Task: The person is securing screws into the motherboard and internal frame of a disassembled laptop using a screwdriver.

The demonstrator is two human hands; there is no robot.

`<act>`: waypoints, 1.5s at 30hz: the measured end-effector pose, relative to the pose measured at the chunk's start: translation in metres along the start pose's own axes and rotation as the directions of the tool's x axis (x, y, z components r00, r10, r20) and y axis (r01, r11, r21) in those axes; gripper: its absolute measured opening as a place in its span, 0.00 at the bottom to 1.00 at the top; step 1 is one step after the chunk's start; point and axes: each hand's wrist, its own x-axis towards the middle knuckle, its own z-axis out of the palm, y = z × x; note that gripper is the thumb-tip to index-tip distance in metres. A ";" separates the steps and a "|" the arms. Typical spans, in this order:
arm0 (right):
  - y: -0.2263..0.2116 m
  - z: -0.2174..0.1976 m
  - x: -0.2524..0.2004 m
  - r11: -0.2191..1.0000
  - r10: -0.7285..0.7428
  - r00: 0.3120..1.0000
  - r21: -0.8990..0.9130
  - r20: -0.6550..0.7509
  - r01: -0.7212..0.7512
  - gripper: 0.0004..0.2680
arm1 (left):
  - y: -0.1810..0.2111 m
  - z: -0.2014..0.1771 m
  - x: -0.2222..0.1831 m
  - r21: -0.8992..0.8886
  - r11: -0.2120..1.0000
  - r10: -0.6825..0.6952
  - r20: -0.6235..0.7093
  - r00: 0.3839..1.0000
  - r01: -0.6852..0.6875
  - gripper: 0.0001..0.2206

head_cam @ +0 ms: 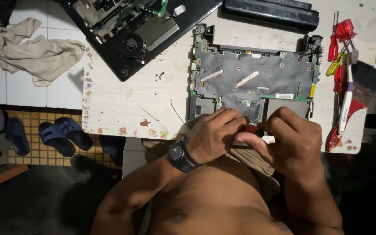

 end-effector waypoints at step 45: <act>-0.001 -0.034 0.040 0.981 -0.152 0.920 0.168 0.360 0.097 0.11 | -0.026 -0.034 0.032 -0.205 0.957 -0.056 0.566 0.822 0.207 0.35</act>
